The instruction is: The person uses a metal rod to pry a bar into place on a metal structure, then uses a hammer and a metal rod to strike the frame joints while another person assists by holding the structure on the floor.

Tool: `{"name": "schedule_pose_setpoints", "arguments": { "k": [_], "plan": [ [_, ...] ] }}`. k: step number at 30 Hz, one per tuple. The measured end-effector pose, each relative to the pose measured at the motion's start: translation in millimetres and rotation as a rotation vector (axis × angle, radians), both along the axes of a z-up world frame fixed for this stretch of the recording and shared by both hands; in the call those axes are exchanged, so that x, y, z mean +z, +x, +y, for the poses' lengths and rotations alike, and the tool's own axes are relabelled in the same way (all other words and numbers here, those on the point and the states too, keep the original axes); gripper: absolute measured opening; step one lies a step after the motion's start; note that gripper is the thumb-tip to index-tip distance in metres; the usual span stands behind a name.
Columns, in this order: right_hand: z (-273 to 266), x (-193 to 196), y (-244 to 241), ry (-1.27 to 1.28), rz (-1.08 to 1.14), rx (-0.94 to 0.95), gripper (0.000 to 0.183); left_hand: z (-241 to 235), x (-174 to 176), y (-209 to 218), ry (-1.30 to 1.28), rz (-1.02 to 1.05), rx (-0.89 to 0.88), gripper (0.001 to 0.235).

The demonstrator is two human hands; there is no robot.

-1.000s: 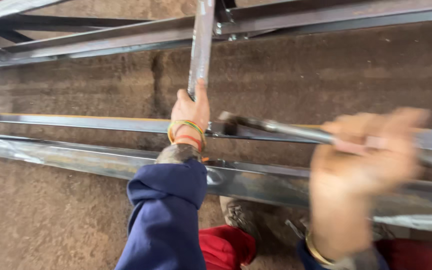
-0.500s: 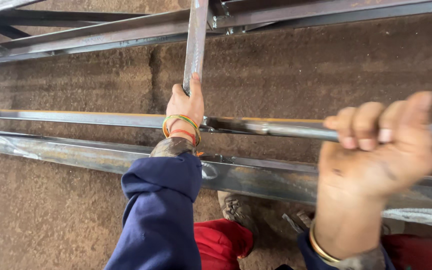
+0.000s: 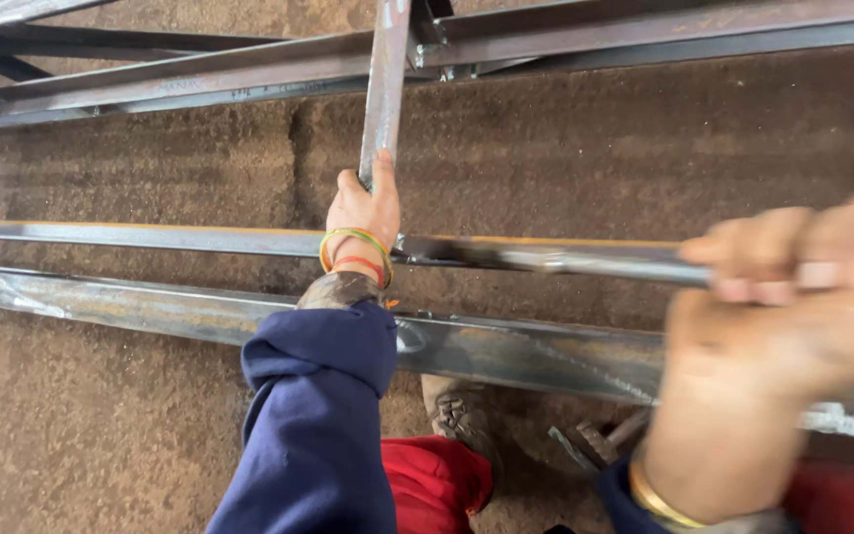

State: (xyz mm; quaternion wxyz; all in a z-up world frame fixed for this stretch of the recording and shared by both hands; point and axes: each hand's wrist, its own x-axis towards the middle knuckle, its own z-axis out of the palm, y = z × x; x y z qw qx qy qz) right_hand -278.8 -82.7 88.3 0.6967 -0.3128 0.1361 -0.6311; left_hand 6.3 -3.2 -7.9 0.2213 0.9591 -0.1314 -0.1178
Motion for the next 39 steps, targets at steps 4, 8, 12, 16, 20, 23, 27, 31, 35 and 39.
{"name": "schedule_pose_setpoints", "arguments": {
  "k": [4,8,12,16,20,23,27,31,35,39],
  "plan": [
    [17.2,2.6,0.2,0.0,-0.002,-0.008,0.05,2.7,-4.4,1.1,0.001,0.04,-0.005,0.082],
    [2.7,-26.9,16.4,0.028,0.064,0.04,0.051,1.6,-0.6,-2.7,-0.006,0.066,-0.003,0.082],
    [-14.5,-36.7,-5.4,0.054,0.129,0.078,0.05,3.0,-2.4,-2.9,-0.074,0.085,0.012,0.079],
    [-30.4,-5.1,-48.9,-0.002,0.245,-0.022,0.047,10.8,-18.0,-0.1,-0.271,-0.003,-0.017,0.076],
    [-49.0,26.1,-87.2,-0.01,0.347,-0.027,0.05,21.0,-20.3,-10.4,-0.524,-0.266,-0.017,0.076],
    [-55.0,32.0,-103.6,-0.042,0.385,-0.035,0.054,35.2,-6.2,-38.8,-0.539,-0.431,0.047,0.076],
    [-43.9,26.9,-108.5,-0.096,0.375,-0.069,0.052,46.3,31.1,-104.8,-0.638,-0.49,-0.163,0.071],
    [-18.1,25.8,-98.4,-0.169,0.357,-0.157,0.048,55.1,63.7,-187.5,-0.701,-0.417,-0.56,0.075],
    [9.2,25.7,-92.3,-0.219,0.299,-0.118,0.044,50.9,82.5,-233.1,-0.764,-0.346,-0.707,0.078],
    [32.1,26.2,-84.0,-0.347,0.321,-0.079,0.045,38.2,84.8,-254.3,-0.818,-0.367,-0.704,0.073]
  ]
}}
